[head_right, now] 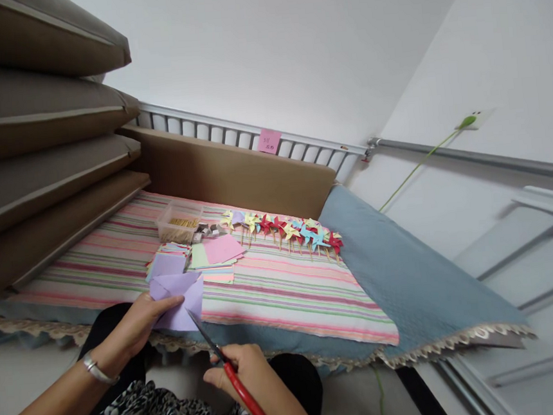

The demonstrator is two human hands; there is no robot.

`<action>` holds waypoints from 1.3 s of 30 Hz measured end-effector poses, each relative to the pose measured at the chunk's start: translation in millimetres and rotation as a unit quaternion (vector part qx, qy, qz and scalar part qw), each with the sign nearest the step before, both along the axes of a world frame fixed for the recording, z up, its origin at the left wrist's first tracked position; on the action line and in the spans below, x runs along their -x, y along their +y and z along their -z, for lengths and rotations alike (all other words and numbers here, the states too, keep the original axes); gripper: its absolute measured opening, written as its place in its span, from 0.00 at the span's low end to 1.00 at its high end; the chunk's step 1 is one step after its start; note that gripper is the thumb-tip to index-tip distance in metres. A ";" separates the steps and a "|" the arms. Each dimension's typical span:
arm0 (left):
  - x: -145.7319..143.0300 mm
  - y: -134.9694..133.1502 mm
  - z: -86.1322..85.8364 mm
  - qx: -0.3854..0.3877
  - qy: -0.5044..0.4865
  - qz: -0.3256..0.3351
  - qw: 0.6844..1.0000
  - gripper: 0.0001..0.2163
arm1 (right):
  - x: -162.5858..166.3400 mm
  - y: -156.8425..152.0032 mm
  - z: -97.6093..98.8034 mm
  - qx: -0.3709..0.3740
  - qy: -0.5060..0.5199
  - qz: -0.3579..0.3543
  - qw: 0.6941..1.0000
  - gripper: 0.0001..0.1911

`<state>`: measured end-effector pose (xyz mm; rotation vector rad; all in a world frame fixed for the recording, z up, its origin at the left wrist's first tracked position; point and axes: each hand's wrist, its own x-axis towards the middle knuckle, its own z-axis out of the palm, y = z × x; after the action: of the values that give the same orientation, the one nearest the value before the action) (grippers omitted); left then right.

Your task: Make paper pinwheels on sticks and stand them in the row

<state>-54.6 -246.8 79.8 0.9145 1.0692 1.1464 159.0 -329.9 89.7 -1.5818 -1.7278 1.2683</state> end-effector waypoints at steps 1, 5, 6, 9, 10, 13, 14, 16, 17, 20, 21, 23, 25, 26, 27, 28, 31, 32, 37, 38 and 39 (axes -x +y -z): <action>-0.3 -0.4 -0.4 -0.003 -0.003 0.003 1.000 0.18 | -0.1 0.1 0.5 -0.003 0.000 -0.002 1.000 0.12; -1.5 -1.6 -1.7 -0.002 -0.006 0.009 1.000 0.18 | -0.7 0.4 3.7 -0.004 0.000 -0.001 1.000 0.12; -1.7 -1.6 -1.5 -0.001 -0.005 0.008 1.000 0.19 | -0.9 0.5 4.3 -0.005 -0.001 -0.001 1.000 0.12; -2.0 -1.2 0.1 0.001 -0.003 0.010 1.000 0.19 | -1.0 0.4 4.8 -0.010 -0.003 -0.002 1.000 0.11; -2.0 -1.0 0.5 0.003 -0.001 0.011 1.000 0.18 | -1.0 0.3 4.4 -0.011 -0.001 -0.004 1.000 0.11; -1.6 -1.0 0.6 0.005 0.010 0.012 1.000 0.18 | -0.9 -0.2 2.6 -0.014 0.000 -0.005 1.000 0.11; -1.5 -1.2 0.3 0.004 0.012 0.012 1.000 0.17 | -0.9 -0.3 2.0 -0.013 0.001 -0.003 1.000 0.10; -1.1 -1.8 -0.6 -0.004 0.009 0.015 1.000 0.18 | -0.9 -0.1 1.2 -0.013 0.005 -0.001 1.000 0.10; -1.0 -2.0 -0.9 -0.008 0.006 0.017 1.000 0.18 | -0.9 0.1 1.1 -0.014 0.008 -0.002 1.000 0.10; -1.1 -2.2 -1.1 -0.006 0.006 0.019 1.000 0.19 | -1.0 0.5 2.1 -0.025 0.007 -0.006 1.000 0.09; -1.2 -1.9 -0.9 -0.003 0.007 0.018 1.000 0.19 | -1.1 0.5 2.7 -0.027 0.003 -0.004 1.000 0.08; -1.5 -1.1 -0.2 -0.001 0.007 0.016 1.000 0.18 | -1.1 0.2 4.0 -0.028 -0.008 0.001 1.000 0.08; -1.8 -0.2 0.6 0.000 0.005 0.018 1.000 0.18 | -0.9 0.0 4.8 -0.030 -0.016 0.000 0.999 0.07; -1.8 0.2 1.0 0.001 0.006 0.019 1.000 0.18 | -0.8 -0.1 4.8 -0.032 -0.017 -0.004 0.999 0.07; -1.8 0.4 1.3 0.003 0.008 0.019 1.000 0.18 | -0.6 0.0 4.6 -0.035 -0.018 -0.008 0.999 0.07; -1.7 0.5 1.6 0.003 0.012 0.018 1.000 0.18 | -0.5 0.1 4.2 -0.038 -0.020 -0.012 0.999 0.07; -0.6 0.1 1.1 -0.002 0.014 0.012 1.000 0.17 | -2.1 0.3 2.2 -0.042 -0.034 -0.026 0.998 0.09; 0.1 0.1 0.3 -0.001 0.011 0.011 1.000 0.16 | -3.9 0.0 1.5 -0.043 -0.043 -0.036 0.997 0.10; 7.9 2.4 -8.0 0.028 -0.024 0.006 0.999 0.17 | -24.6 -5.7 1.2 -0.071 -0.102 -0.097 0.988 0.08; 10.1 3.3 -9.6 0.033 -0.031 0.008 0.999 0.18 | -29.8 -6.8 1.6 -0.071 -0.104 -0.104 0.987 0.09; 12.1 4.2 -10.8 0.039 -0.036 0.012 0.999 0.19 | -34.5 -7.5 2.2 -0.069 -0.101 -0.109 0.986 0.10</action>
<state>-66.6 -242.6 90.7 0.8177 1.0348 1.1025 193.5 -337.4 87.5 -1.5154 -2.1169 1.0876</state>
